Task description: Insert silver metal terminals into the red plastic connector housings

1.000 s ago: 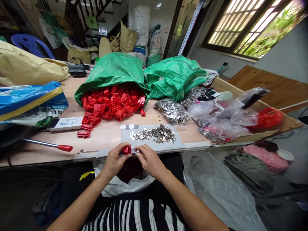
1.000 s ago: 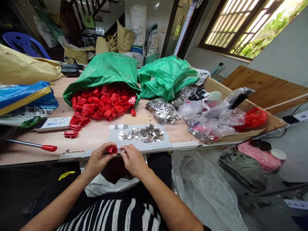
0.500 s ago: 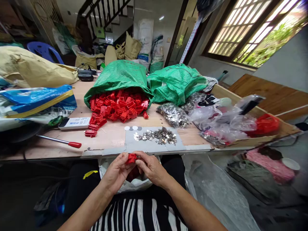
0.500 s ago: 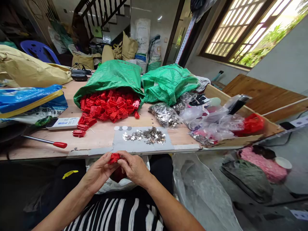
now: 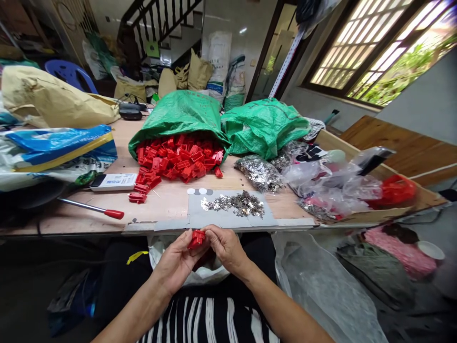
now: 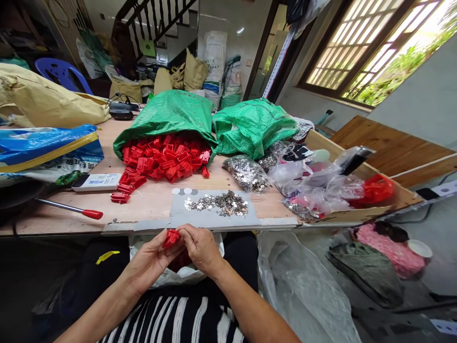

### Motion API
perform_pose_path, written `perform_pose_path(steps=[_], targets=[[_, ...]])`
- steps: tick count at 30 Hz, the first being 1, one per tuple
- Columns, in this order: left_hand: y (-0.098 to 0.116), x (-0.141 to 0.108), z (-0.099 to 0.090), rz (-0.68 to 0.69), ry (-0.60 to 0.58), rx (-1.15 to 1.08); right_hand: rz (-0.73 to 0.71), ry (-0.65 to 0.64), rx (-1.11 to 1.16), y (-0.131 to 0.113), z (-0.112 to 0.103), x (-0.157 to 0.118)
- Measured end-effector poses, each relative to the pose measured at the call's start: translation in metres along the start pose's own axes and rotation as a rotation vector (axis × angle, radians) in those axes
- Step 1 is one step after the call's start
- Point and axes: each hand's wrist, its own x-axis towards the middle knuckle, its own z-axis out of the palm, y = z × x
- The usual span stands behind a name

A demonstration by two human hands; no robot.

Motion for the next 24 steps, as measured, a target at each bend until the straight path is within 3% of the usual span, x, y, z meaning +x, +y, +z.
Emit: perform_pose_path(steps=[5, 9, 11, 14, 19, 24], targets=[[-0.005, 0.011, -0.029, 0.048, 0.033, 0.248, 0.089, 0.03, 0.031, 0.016, -0.009, 0.018], [-0.014, 0.024, -0.058, 0.12, 0.194, 0.51, 0.054, 0.124, -0.202, 0.033, -0.031, 0.048], [-0.018, 0.027, -0.067, 0.129, 0.219, 0.546, 0.078, 0.137, -0.373, 0.042, -0.043, 0.068], [-0.02, 0.029, -0.071, 0.135, 0.238, 0.561, 0.187, 0.116, -0.57, 0.056, -0.056, 0.101], [-0.021, 0.029, -0.07, 0.138, 0.253, 0.573, 0.278, 0.104, -0.633, 0.076, -0.067, 0.151], [-0.018, 0.03, -0.075, 0.101, 0.233, 0.592, 0.305, 0.061, -0.64, 0.079, -0.069, 0.174]])
